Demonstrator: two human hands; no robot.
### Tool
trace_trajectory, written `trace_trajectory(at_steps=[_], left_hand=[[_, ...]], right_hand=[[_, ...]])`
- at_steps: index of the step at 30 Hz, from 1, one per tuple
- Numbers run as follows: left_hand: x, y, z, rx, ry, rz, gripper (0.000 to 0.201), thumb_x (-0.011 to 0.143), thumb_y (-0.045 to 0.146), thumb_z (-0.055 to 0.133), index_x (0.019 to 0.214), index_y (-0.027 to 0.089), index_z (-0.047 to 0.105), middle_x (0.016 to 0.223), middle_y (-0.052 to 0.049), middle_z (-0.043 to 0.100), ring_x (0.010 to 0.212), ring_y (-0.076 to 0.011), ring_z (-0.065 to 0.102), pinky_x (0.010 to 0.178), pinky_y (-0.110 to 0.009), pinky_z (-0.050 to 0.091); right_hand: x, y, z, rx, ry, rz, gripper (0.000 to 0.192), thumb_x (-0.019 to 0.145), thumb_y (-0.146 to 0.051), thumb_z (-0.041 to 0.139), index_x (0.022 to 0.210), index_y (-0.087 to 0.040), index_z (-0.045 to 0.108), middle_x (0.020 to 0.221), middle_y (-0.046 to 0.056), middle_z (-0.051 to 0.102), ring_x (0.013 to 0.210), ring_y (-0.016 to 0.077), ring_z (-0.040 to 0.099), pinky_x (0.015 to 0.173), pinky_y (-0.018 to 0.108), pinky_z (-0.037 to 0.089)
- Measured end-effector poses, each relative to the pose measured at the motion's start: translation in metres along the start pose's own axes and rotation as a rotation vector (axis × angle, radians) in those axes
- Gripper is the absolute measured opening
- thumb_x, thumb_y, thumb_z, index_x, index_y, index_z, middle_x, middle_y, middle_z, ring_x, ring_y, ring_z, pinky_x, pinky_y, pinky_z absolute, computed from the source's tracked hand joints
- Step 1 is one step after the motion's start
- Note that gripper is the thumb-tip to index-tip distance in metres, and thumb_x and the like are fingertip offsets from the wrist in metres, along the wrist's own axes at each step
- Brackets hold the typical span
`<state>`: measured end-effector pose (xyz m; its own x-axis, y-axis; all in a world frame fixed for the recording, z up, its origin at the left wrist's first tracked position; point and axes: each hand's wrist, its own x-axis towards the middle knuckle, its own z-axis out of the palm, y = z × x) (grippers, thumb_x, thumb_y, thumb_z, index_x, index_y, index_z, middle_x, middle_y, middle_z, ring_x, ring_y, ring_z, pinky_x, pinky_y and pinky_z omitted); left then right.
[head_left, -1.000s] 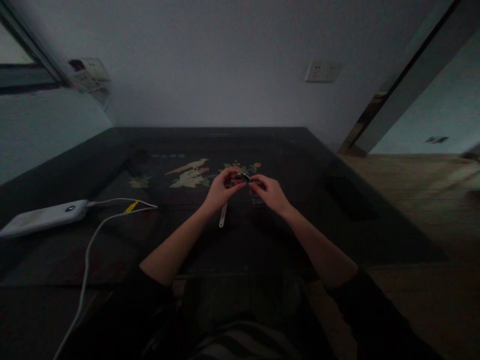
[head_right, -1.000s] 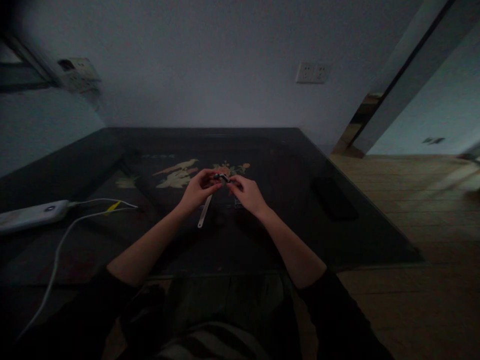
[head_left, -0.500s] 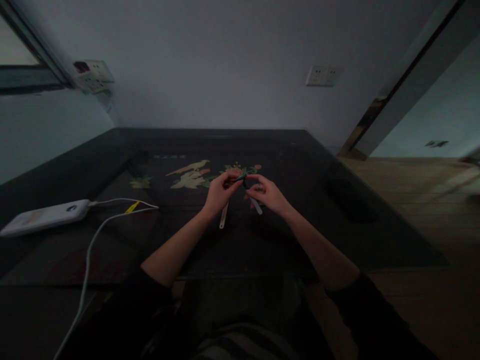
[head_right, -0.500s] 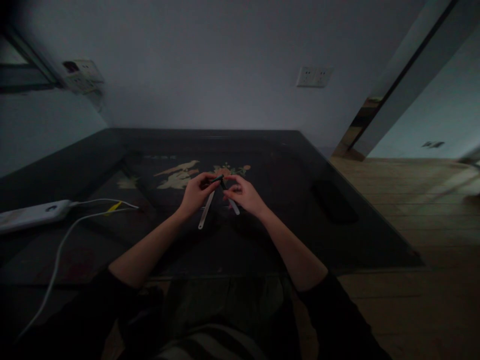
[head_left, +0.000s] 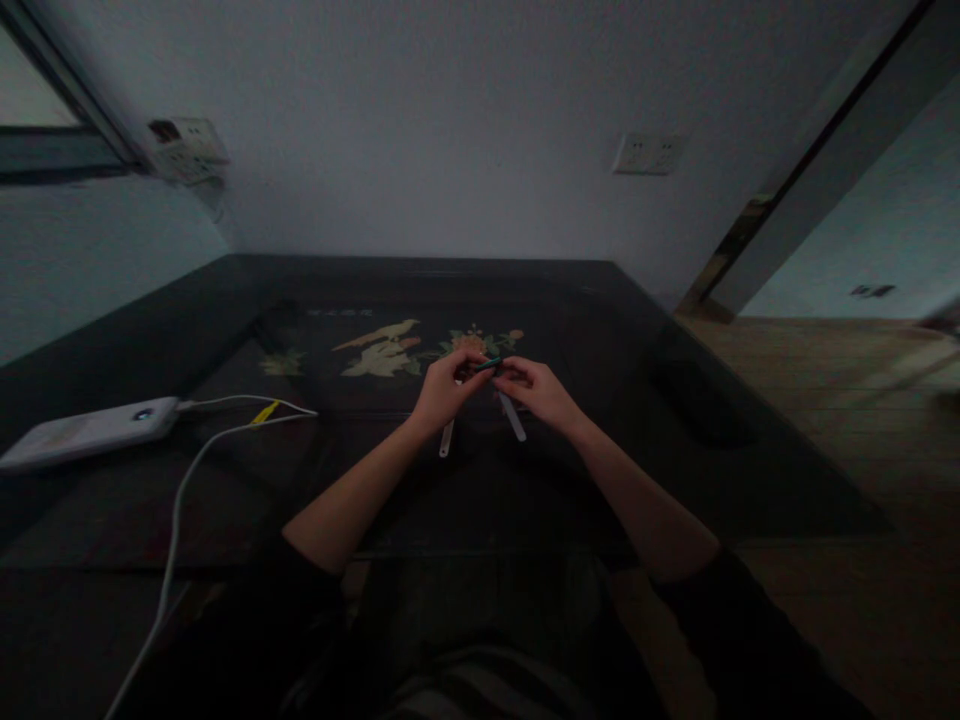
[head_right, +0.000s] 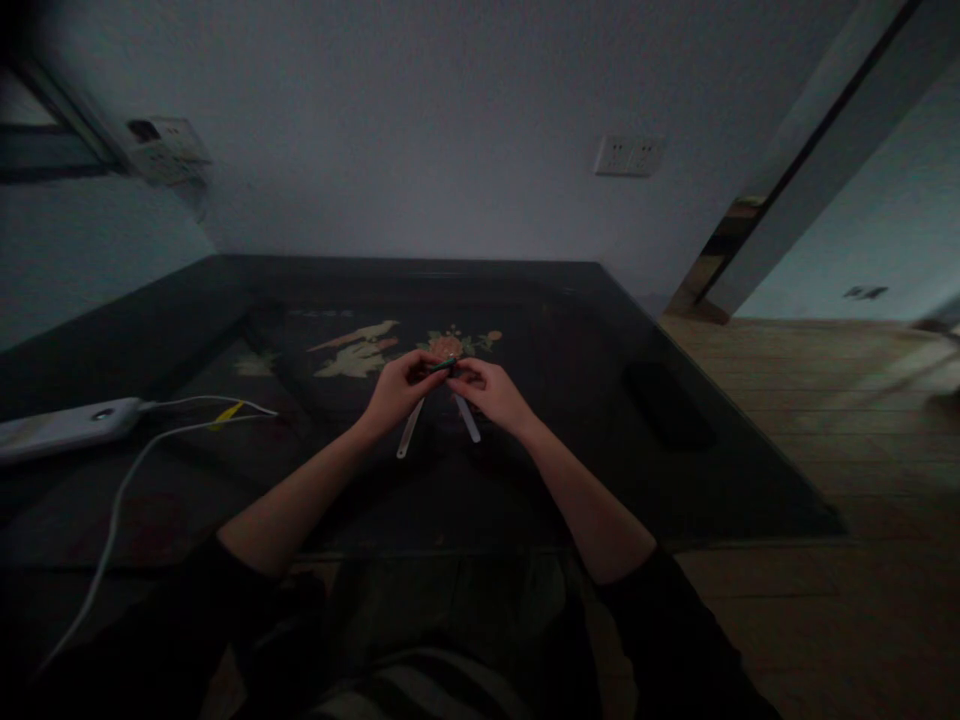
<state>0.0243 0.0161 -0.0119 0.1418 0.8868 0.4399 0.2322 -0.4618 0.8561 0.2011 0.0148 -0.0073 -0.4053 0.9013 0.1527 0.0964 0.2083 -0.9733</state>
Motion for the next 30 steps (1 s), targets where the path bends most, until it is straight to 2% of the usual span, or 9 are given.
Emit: trace_trajectory(at_steps=[7,13,15,19,21,24,27,30], left_hand=[[0.0,-0.001,0.0,0.02,-0.019,0.009,0.016,0.076,0.029,0.067,0.086,0.016,0.066,0.079,-0.003,0.067,0.071,-0.0131,0.06,0.065,-0.024,0.046],[-0.001,-0.001,0.0,-0.024,-0.049,0.0,0.023,0.078,0.029,0.066,0.097,0.016,0.064,0.078,-0.001,0.063,0.071,-0.0124,0.058,0.061,-0.022,0.042],[-0.001,0.0,0.0,-0.04,-0.046,-0.004,0.024,0.079,0.029,0.065,0.099,0.017,0.063,0.074,0.0,0.06,0.068,-0.0116,0.056,0.059,-0.022,0.04],[0.0,0.0,-0.001,-0.033,-0.045,-0.021,0.021,0.083,0.031,0.061,0.098,0.017,0.063,0.065,0.003,0.053,0.057,-0.0099,0.047,0.054,-0.022,0.035],[0.0,-0.001,-0.001,0.004,-0.059,-0.021,0.02,0.083,0.031,0.06,0.096,0.017,0.063,0.062,0.003,0.051,0.054,-0.0097,0.045,0.052,-0.022,0.033],[-0.002,-0.003,0.001,0.089,-0.095,0.004,0.019,0.084,0.032,0.058,0.093,0.017,0.065,0.064,0.002,0.054,0.057,-0.0105,0.047,0.054,-0.023,0.036],[-0.005,-0.007,0.005,0.2,-0.153,0.041,0.019,0.086,0.033,0.055,0.092,0.018,0.065,0.069,0.001,0.059,0.062,-0.0116,0.053,0.058,-0.023,0.041],[-0.009,-0.01,0.009,0.355,-0.259,0.076,0.018,0.088,0.03,0.052,0.094,0.018,0.064,0.076,-0.001,0.064,0.066,-0.0125,0.056,0.063,-0.024,0.043]], right_hand=[[0.0,0.0,-0.001,-0.059,0.02,-0.025,0.032,0.076,-0.037,0.067,0.1,-0.016,0.062,0.068,-0.002,0.058,0.055,0.0122,0.057,0.05,0.024,0.047],[0.002,0.003,-0.002,-0.098,0.019,-0.026,0.033,0.076,-0.038,0.066,0.1,-0.016,0.061,0.069,-0.001,0.059,0.055,0.013,0.057,0.05,0.025,0.045],[0.004,0.005,-0.007,-0.167,0.071,-0.04,0.031,0.077,-0.036,0.065,0.099,-0.015,0.061,0.067,-0.001,0.059,0.056,0.0133,0.056,0.051,0.025,0.043],[0.007,0.008,-0.025,-0.457,0.283,-0.064,0.019,0.079,-0.027,0.062,0.093,-0.015,0.065,0.062,-0.001,0.057,0.057,0.0135,0.053,0.057,0.026,0.039],[0.007,0.01,-0.034,-0.643,0.365,-0.026,0.017,0.078,-0.023,0.061,0.093,-0.016,0.066,0.064,0.0,0.059,0.06,0.0147,0.054,0.058,0.027,0.038],[0.005,0.014,-0.041,-0.86,0.399,0.086,0.018,0.08,-0.021,0.06,0.096,-0.017,0.066,0.074,0.005,0.065,0.067,0.0178,0.058,0.061,0.028,0.038],[0.003,0.017,-0.041,-1.001,0.343,0.202,0.021,0.082,-0.024,0.058,0.102,-0.019,0.065,0.085,0.009,0.069,0.077,0.0215,0.063,0.064,0.029,0.04],[0.003,0.018,-0.039,-1.084,0.251,0.329,0.023,0.085,-0.026,0.055,0.106,-0.02,0.062,0.096,0.011,0.07,0.089,0.0246,0.066,0.069,0.03,0.042]])
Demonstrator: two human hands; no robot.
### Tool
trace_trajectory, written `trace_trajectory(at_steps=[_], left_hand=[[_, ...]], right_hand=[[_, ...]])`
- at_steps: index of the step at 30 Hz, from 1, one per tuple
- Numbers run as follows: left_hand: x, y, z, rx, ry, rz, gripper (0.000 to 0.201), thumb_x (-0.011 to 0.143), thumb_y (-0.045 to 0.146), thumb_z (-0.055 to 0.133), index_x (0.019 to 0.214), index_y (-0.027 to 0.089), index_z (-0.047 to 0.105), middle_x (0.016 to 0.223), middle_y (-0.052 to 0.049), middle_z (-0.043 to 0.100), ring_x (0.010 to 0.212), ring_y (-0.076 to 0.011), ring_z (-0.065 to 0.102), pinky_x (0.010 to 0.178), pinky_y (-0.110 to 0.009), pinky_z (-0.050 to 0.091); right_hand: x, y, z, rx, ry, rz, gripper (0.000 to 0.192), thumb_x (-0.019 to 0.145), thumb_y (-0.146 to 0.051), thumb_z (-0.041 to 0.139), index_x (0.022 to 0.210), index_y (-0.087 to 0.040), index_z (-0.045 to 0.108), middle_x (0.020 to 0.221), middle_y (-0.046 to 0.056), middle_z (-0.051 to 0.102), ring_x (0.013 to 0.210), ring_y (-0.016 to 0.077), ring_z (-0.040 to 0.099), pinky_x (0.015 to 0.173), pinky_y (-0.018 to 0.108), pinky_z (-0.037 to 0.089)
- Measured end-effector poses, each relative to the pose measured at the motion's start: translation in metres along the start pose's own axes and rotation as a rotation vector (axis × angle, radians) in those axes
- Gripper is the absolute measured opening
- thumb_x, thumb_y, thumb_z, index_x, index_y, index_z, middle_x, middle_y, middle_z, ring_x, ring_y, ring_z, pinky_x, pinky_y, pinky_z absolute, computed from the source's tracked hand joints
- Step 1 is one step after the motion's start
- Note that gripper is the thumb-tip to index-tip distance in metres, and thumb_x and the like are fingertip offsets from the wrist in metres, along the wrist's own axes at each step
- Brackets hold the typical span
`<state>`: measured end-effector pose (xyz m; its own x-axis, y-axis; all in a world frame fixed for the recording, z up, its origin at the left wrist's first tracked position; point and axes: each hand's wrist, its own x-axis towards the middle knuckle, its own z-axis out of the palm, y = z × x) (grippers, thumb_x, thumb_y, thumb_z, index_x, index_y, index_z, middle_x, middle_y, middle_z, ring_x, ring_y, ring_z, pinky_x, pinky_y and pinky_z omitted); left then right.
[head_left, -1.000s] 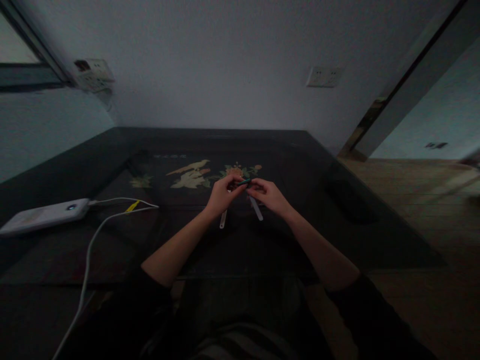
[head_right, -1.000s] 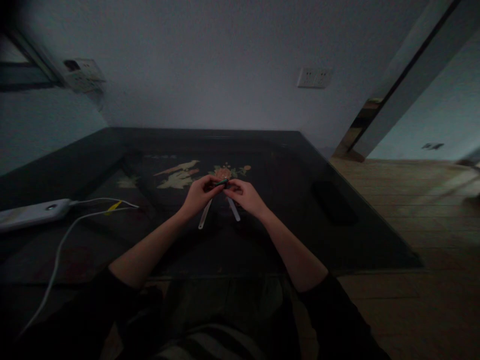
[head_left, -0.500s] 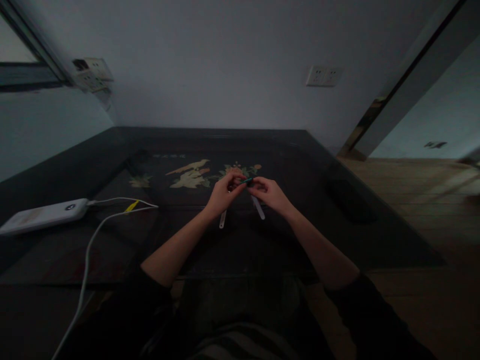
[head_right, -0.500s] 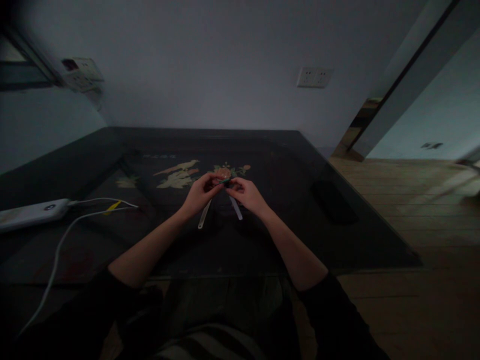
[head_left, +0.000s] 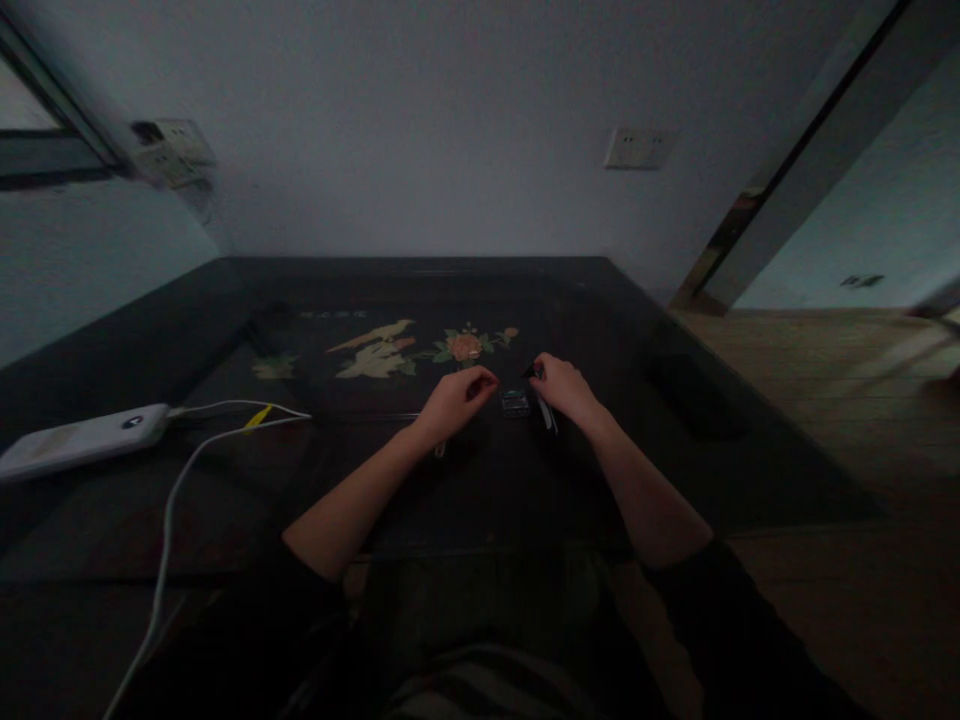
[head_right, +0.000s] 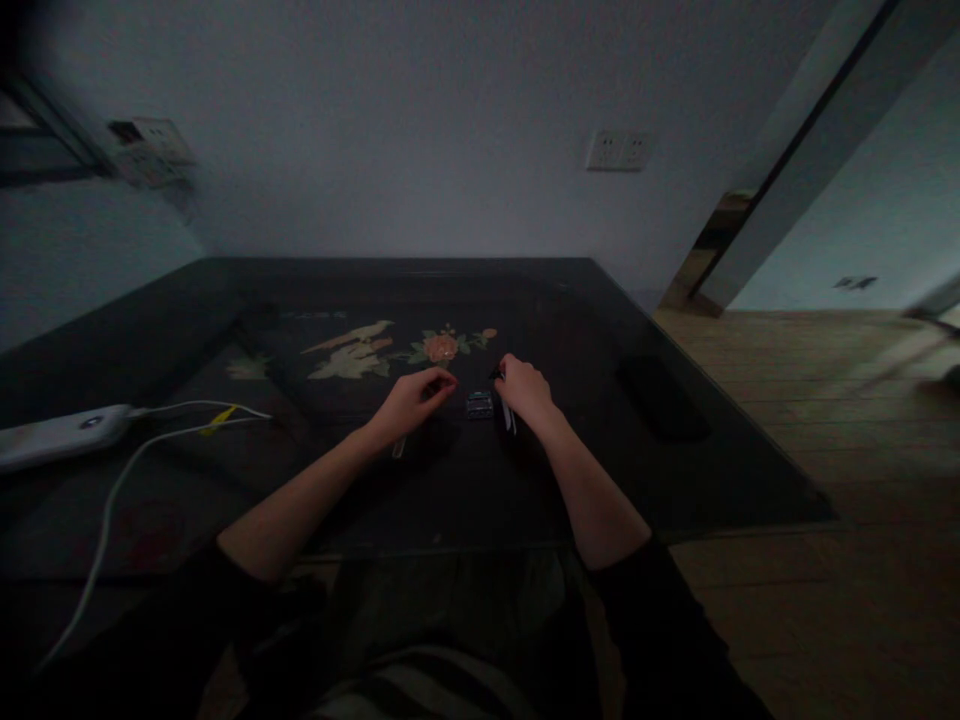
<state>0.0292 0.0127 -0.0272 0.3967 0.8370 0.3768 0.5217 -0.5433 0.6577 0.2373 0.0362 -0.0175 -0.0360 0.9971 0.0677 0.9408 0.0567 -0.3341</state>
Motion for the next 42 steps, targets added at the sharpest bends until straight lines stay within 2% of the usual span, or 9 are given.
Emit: trace_trajectory(at_steps=[3,6,15,23,27,30,33,38,42], left_hand=[[-0.003,0.0,0.004,0.141,-0.088,0.056,0.017,0.09,0.027,0.049,0.096,0.018,0.063,0.087,-0.003,0.066,0.077,-0.0153,0.06,0.07,-0.027,0.046],[-0.005,0.001,0.006,0.208,-0.122,0.116,0.016,0.091,0.024,0.049,0.098,0.018,0.062,0.095,-0.005,0.066,0.09,-0.0181,0.061,0.08,-0.031,0.048],[-0.007,0.004,0.011,0.274,-0.101,0.121,0.021,0.089,0.024,0.055,0.108,0.017,0.06,0.111,-0.009,0.063,0.107,-0.0229,0.058,0.094,-0.038,0.046],[-0.006,0.004,0.015,0.367,-0.126,0.042,0.034,0.086,0.036,0.061,0.114,0.017,0.059,0.115,-0.01,0.063,0.108,-0.0247,0.058,0.094,-0.04,0.046],[-0.006,0.002,0.017,0.421,-0.143,0.022,0.044,0.084,0.043,0.063,0.119,0.016,0.059,0.117,-0.01,0.063,0.109,-0.0261,0.057,0.095,-0.04,0.045],[-0.006,0.003,0.019,0.464,-0.156,0.004,0.051,0.082,0.048,0.063,0.122,0.016,0.058,0.118,-0.01,0.061,0.111,-0.0276,0.055,0.096,-0.042,0.044],[-0.007,0.004,0.021,0.489,-0.161,0.009,0.053,0.083,0.049,0.062,0.124,0.017,0.057,0.12,-0.01,0.06,0.111,-0.0279,0.054,0.095,-0.042,0.044],[-0.006,0.007,0.021,0.511,-0.17,0.01,0.045,0.084,0.046,0.061,0.119,0.017,0.06,0.116,-0.01,0.06,0.109,-0.0276,0.054,0.093,-0.042,0.045],[-0.005,0.007,0.019,0.502,-0.189,-0.004,0.041,0.082,0.042,0.064,0.114,0.017,0.062,0.114,-0.009,0.06,0.107,-0.0261,0.055,0.093,-0.04,0.045]], right_hand=[[-0.001,-0.002,-0.002,-0.044,-0.086,0.031,0.025,0.088,-0.026,0.052,0.111,-0.019,0.059,0.104,0.013,0.07,0.097,0.0264,0.066,0.074,0.031,0.044],[-0.002,-0.004,-0.004,-0.056,-0.116,0.043,0.027,0.089,-0.026,0.05,0.114,-0.019,0.057,0.111,0.015,0.068,0.102,0.0286,0.065,0.077,0.033,0.045],[-0.005,-0.005,-0.008,-0.084,-0.16,0.075,0.029,0.091,-0.028,0.05,0.117,-0.018,0.055,0.115,0.018,0.066,0.106,0.0318,0.064,0.08,0.037,0.047],[-0.005,-0.001,-0.008,-0.083,-0.13,0.052,0.029,0.09,-0.03,0.054,0.118,-0.022,0.056,0.117,0.014,0.066,0.106,0.0304,0.064,0.08,0.038,0.047],[-0.006,0.001,-0.009,-0.092,-0.057,0.021,0.031,0.09,-0.031,0.057,0.119,-0.021,0.057,0.116,0.013,0.064,0.104,0.0287,0.063,0.079,0.037,0.047],[-0.007,-0.001,-0.014,-0.085,0.067,-0.03,0.027,0.089,-0.029,0.058,0.115,-0.02,0.061,0.116,0.012,0.062,0.102,0.0266,0.062,0.076,0.034,0.046],[-0.006,-0.005,-0.017,-0.039,0.135,-0.174,0.02,0.088,-0.024,0.061,0.106,-0.02,0.065,0.106,0.009,0.061,0.097,0.0223,0.06,0.076,0.031,0.045],[-0.005,-0.008,-0.009,0.0,0.011,-0.417,0.014,0.081,-0.017,0.068,0.094,-0.02,0.07,0.091,0.005,0.061,0.091,0.019,0.057,0.079,0.03,0.042],[-0.006,-0.008,-0.004,-0.044,-0.051,-0.433,0.015,0.08,-0.016,0.068,0.094,-0.02,0.071,0.091,0.006,0.061,0.094,0.0196,0.056,0.079,0.029,0.042]])
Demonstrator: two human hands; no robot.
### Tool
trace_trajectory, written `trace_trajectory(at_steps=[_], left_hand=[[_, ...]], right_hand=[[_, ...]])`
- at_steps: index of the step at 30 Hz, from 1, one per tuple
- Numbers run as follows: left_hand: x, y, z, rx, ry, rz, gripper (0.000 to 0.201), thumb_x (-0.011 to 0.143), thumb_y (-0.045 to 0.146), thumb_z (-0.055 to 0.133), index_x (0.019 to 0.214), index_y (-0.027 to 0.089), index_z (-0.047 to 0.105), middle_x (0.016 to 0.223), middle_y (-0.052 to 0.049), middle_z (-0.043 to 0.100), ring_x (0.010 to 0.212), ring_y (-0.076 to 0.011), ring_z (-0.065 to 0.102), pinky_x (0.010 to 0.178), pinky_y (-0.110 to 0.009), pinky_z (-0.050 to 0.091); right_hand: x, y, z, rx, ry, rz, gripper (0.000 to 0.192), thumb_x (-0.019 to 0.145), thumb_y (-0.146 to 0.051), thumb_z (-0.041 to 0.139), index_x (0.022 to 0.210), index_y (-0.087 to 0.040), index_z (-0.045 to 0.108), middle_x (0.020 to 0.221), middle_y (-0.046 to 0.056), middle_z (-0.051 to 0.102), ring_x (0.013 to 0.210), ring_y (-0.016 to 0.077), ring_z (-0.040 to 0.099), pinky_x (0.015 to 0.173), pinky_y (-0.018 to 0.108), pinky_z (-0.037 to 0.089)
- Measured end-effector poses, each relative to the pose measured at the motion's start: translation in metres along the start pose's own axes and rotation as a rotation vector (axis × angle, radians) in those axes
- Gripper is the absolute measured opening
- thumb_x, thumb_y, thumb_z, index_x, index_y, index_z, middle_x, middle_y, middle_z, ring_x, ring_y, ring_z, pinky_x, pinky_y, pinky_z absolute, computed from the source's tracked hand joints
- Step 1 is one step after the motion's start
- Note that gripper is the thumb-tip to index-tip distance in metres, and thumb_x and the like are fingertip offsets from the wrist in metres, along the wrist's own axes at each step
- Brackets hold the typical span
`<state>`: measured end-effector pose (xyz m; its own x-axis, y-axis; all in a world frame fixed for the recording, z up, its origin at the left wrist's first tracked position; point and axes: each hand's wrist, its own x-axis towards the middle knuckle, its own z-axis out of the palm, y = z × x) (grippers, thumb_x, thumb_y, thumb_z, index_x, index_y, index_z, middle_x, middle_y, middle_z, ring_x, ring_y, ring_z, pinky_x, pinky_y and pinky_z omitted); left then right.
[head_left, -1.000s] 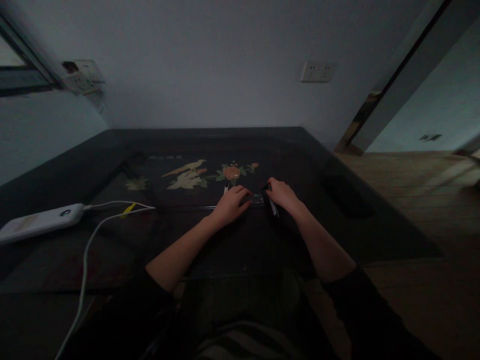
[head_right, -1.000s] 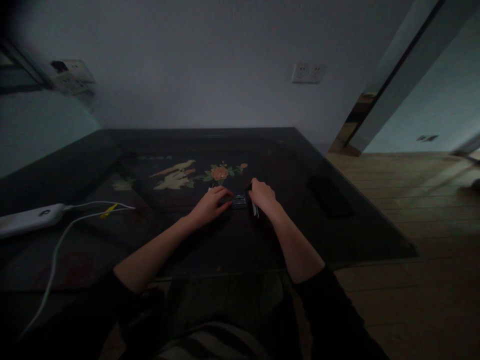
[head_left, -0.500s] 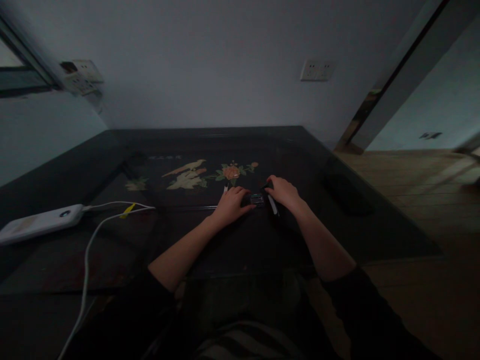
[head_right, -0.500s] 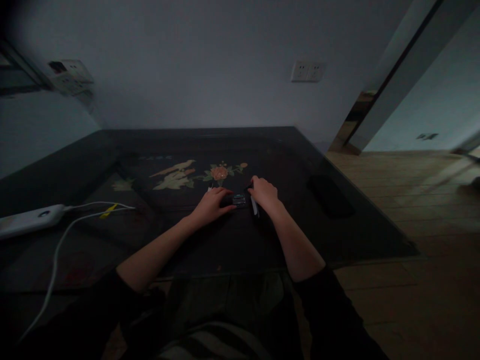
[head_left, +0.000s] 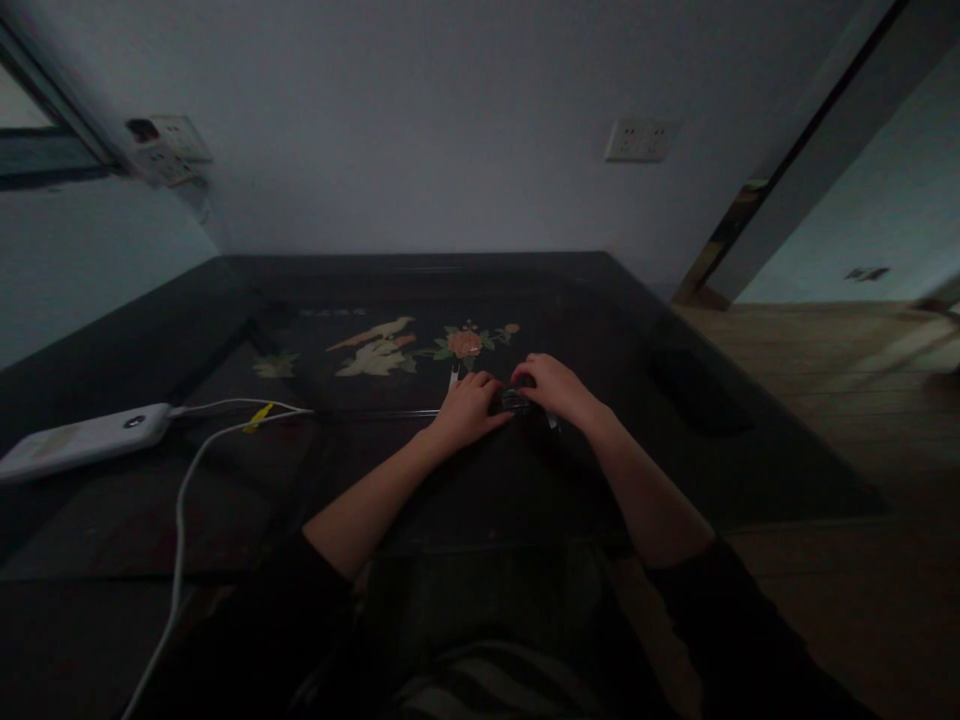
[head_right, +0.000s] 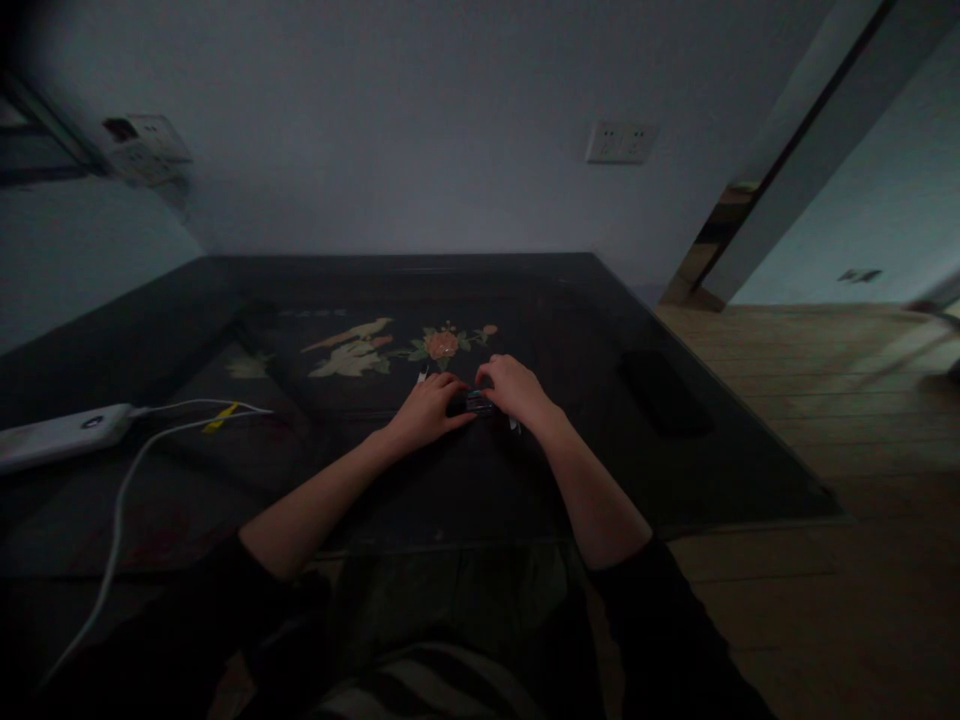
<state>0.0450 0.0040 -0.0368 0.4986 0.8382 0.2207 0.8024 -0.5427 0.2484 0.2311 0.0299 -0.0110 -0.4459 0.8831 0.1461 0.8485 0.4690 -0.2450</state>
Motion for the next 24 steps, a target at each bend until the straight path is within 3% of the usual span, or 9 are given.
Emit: trace_trajectory(at_steps=[24], left_hand=[[-0.003,-0.009,-0.004,-0.035,-0.014,0.036,0.042,0.08,0.042,0.067,0.113,0.015,0.063,0.112,-0.011,0.061,0.102,-0.026,0.059,0.088,-0.038,0.048]], right_hand=[[0.0,-0.008,-0.005,0.011,-0.141,0.007,0.023,0.085,-0.016,0.058,0.099,-0.021,0.076,0.101,0.008,0.068,0.096,0.0209,0.062,0.081,0.028,0.044]])
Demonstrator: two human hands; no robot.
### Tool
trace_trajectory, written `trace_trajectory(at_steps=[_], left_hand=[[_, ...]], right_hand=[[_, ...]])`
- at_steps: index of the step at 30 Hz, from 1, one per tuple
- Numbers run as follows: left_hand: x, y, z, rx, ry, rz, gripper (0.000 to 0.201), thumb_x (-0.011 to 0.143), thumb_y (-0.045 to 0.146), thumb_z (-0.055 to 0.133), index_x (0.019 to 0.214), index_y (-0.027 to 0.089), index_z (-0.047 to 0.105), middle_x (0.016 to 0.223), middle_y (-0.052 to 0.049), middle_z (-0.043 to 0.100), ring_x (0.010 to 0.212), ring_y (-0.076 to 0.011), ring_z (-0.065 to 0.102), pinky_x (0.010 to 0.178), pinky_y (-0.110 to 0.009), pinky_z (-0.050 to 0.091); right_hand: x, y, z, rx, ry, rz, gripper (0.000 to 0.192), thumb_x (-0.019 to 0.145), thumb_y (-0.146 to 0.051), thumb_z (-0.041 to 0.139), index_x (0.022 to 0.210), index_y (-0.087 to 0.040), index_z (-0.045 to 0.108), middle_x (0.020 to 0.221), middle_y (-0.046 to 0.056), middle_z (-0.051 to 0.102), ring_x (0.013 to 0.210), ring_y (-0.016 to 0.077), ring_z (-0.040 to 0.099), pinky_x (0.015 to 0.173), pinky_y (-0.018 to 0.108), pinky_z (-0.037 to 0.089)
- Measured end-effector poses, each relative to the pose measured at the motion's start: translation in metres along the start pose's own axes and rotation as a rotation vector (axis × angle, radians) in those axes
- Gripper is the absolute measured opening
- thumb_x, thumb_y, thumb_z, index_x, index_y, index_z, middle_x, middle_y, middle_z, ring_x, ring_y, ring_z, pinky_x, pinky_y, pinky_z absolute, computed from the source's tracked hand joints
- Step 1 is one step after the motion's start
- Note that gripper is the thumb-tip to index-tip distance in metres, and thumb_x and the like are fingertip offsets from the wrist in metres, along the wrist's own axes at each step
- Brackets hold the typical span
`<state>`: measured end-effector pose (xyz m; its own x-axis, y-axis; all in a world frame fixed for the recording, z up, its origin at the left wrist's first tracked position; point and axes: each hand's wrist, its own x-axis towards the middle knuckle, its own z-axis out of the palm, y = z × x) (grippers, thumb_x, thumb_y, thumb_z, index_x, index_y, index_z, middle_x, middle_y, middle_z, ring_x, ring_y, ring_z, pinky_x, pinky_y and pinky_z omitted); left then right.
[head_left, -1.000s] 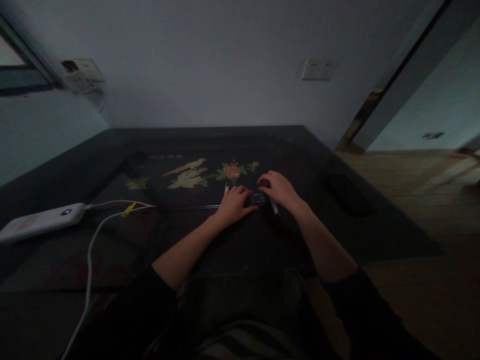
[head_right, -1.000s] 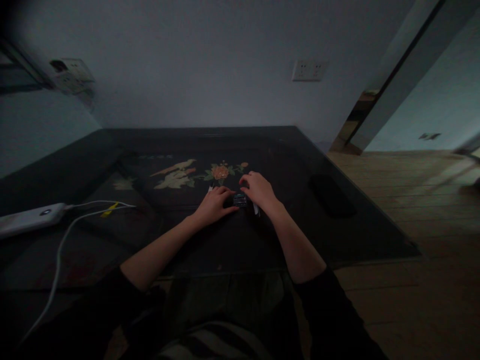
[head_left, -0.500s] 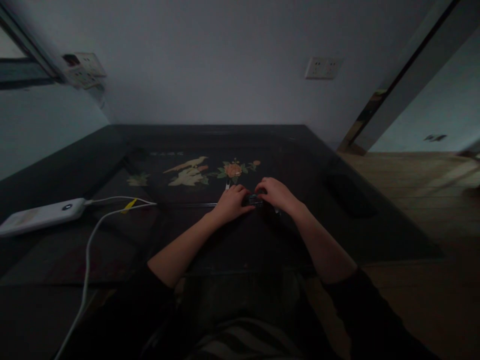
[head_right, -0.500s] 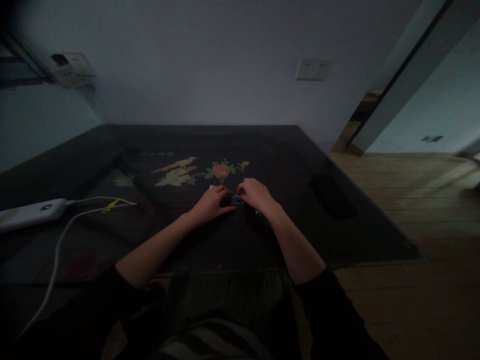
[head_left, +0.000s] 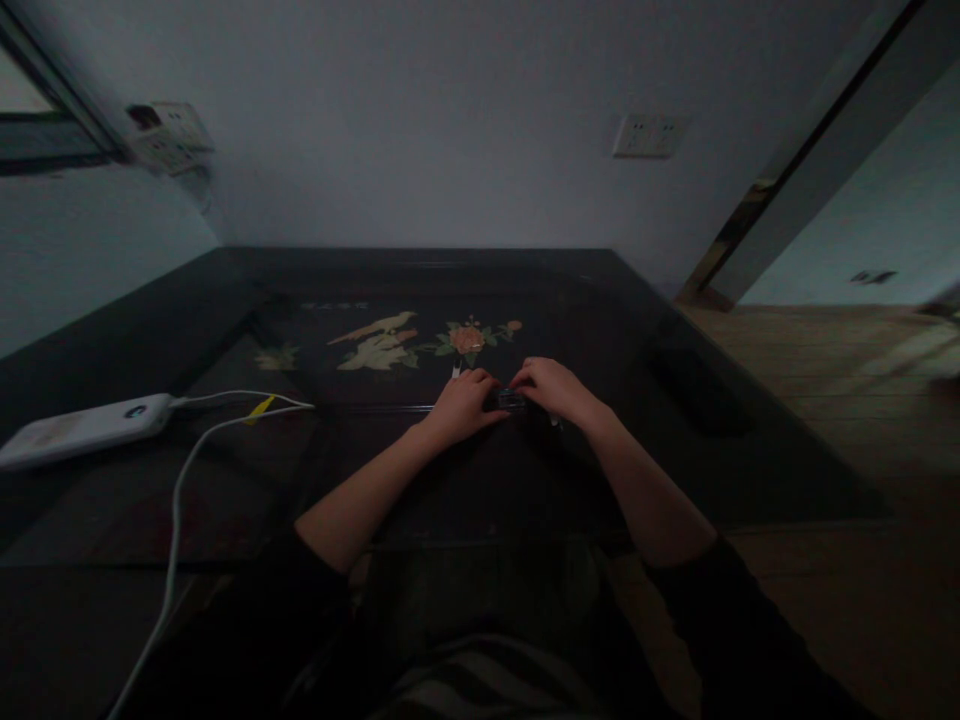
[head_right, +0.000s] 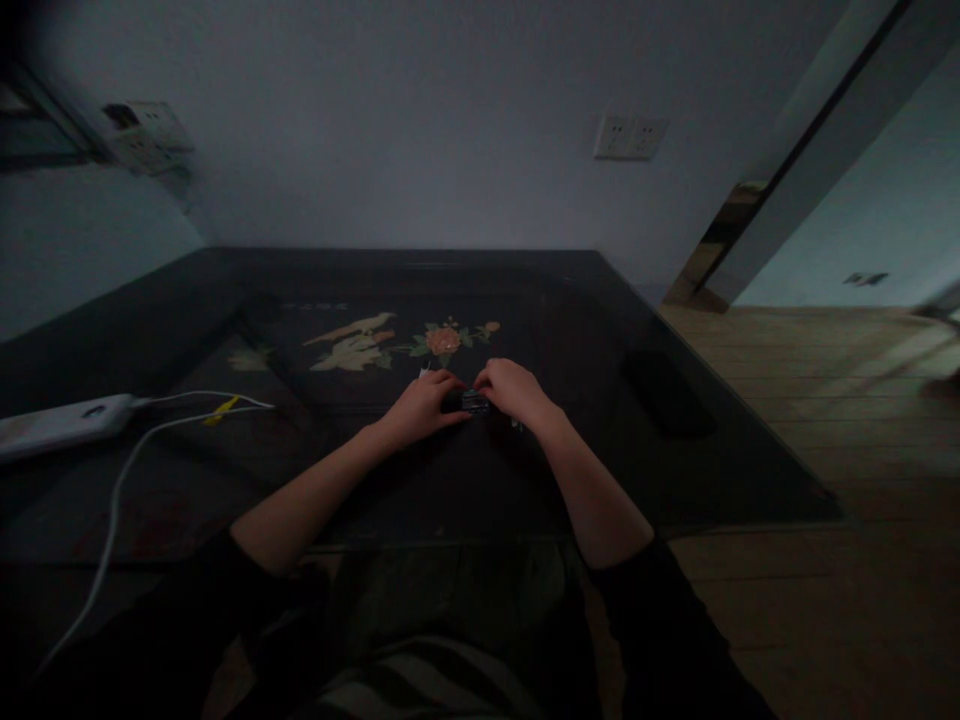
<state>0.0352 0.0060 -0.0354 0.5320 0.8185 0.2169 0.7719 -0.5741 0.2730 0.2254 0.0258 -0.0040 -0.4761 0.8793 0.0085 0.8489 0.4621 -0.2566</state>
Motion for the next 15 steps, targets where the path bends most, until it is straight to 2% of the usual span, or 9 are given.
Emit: trace_trajectory(at_steps=[10,15], left_hand=[[-0.0003,0.0028,-0.0031,-0.006,-0.014,-0.012,0.04,0.08,0.039,0.068,0.112,0.017,0.062,0.111,-0.011,0.061,0.102,-0.0263,0.059,0.088,-0.039,0.048],[0.0005,-0.001,-0.0014,-0.03,-0.001,0.022,0.04,0.079,0.041,0.068,0.111,0.017,0.062,0.11,-0.011,0.06,0.102,-0.0267,0.059,0.089,-0.041,0.048]], right_hand=[[0.0017,-0.0021,0.0076,-0.015,0.035,0.053,0.014,0.083,-0.022,0.065,0.095,-0.021,0.07,0.093,0.005,0.065,0.087,0.0181,0.059,0.07,0.027,0.04],[0.0028,0.0002,0.0097,0.003,0.041,0.035,0.011,0.081,-0.02,0.065,0.092,-0.021,0.068,0.09,0.004,0.063,0.082,0.0161,0.056,0.068,0.026,0.037]])
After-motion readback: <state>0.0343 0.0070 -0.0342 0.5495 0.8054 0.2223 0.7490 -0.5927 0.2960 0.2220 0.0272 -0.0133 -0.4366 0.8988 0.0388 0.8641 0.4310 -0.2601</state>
